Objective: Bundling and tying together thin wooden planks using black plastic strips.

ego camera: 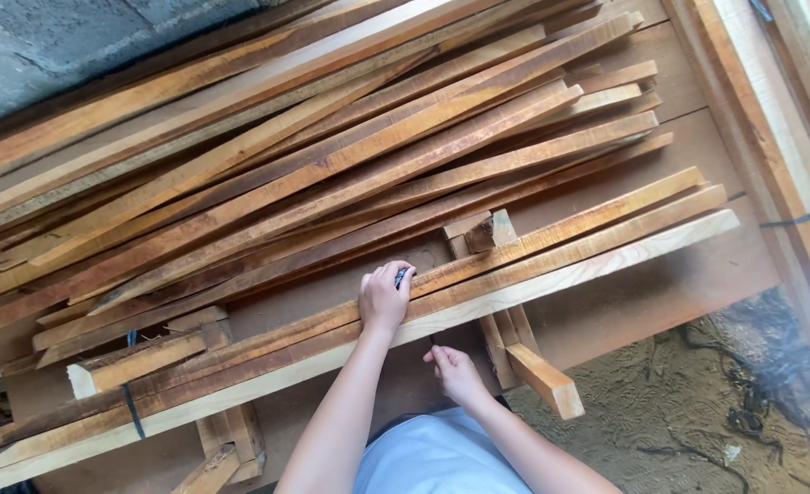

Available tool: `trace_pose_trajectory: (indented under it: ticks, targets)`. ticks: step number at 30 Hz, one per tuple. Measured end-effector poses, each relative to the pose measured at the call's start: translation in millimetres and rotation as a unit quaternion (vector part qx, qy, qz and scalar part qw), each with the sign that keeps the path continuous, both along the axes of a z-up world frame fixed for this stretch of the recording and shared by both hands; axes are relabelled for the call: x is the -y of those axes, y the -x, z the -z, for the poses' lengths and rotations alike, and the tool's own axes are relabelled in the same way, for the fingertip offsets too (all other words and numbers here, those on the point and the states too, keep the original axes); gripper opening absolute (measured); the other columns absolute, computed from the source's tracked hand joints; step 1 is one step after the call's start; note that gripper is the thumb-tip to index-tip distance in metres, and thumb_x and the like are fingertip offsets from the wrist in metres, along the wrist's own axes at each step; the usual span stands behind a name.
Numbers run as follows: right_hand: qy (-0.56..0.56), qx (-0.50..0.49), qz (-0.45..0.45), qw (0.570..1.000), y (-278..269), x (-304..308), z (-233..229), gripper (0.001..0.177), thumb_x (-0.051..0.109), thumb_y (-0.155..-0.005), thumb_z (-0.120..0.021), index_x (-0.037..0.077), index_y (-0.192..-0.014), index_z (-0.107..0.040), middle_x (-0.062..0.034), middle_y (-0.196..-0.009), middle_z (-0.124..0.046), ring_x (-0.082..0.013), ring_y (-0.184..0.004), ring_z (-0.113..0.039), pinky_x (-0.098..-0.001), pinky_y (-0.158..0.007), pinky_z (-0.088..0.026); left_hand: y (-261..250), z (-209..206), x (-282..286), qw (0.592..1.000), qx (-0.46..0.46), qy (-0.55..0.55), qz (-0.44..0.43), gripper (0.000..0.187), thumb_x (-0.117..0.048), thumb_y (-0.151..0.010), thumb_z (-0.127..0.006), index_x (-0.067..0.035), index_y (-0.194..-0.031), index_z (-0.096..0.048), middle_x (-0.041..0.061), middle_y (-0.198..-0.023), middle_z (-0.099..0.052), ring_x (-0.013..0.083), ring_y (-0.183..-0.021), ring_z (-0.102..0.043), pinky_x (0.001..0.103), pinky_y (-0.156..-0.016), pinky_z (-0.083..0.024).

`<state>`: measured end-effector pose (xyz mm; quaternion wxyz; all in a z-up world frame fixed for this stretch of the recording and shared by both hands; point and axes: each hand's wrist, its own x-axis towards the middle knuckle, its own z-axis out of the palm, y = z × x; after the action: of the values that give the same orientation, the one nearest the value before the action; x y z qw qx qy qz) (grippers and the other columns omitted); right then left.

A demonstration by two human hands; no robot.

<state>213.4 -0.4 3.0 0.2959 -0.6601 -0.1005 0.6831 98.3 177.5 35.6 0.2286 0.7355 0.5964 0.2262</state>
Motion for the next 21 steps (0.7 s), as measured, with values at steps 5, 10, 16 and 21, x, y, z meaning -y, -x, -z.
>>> trace_pose_trajectory:
  ticks: [5,10,16,21]
  targets:
    - [-0.095,0.206,-0.076,0.971,-15,-34,-40,0.035,0.030,-0.104,-0.053,0.011,-0.086,-0.077,0.0024,-0.056,-0.051,-0.0099,-0.057,-0.046,-0.0268,-0.055,-0.038,1,22,2,0.999,-0.044,-0.028,0.010,0.012,-0.032,-0.098,-0.062,-0.020,-0.097,-0.065,0.001,-0.086,-0.074,0.0293,-0.069,-0.067,0.041,-0.067,-0.055]
    - [-0.133,0.241,-0.036,0.961,-8,-54,-19,0.039,0.032,-0.104,-0.058,0.013,-0.075,-0.076,-0.0067,-0.058,-0.065,-0.0111,-0.065,-0.051,-0.0293,-0.062,-0.045,8,38,11,0.997,-0.057,-0.045,0.017,0.017,-0.040,-0.100,-0.060,-0.026,-0.092,-0.063,0.002,-0.078,-0.074,0.0256,-0.075,-0.073,0.038,-0.076,-0.056]
    - [-0.078,0.235,-0.018,0.969,-7,-63,-23,0.041,0.032,-0.103,-0.060,0.009,-0.075,-0.080,-0.0106,-0.062,-0.072,-0.0084,-0.068,-0.051,-0.0293,-0.063,-0.047,2,57,22,0.997,-0.061,-0.035,-0.038,0.017,-0.040,-0.100,-0.060,-0.026,-0.090,-0.061,-0.003,-0.082,-0.076,0.0167,-0.081,-0.074,0.034,-0.087,-0.049]
    - [-0.028,0.242,-0.048,0.969,-4,-66,-25,0.044,0.034,-0.104,-0.056,0.009,-0.077,-0.080,-0.0134,-0.072,-0.077,-0.0158,-0.074,-0.063,-0.0352,-0.070,-0.050,-4,49,22,0.994,-0.089,-0.053,-0.029,0.021,-0.040,-0.102,-0.056,-0.023,-0.091,-0.059,-0.001,-0.080,-0.070,0.0170,-0.080,-0.070,0.034,-0.086,-0.050]
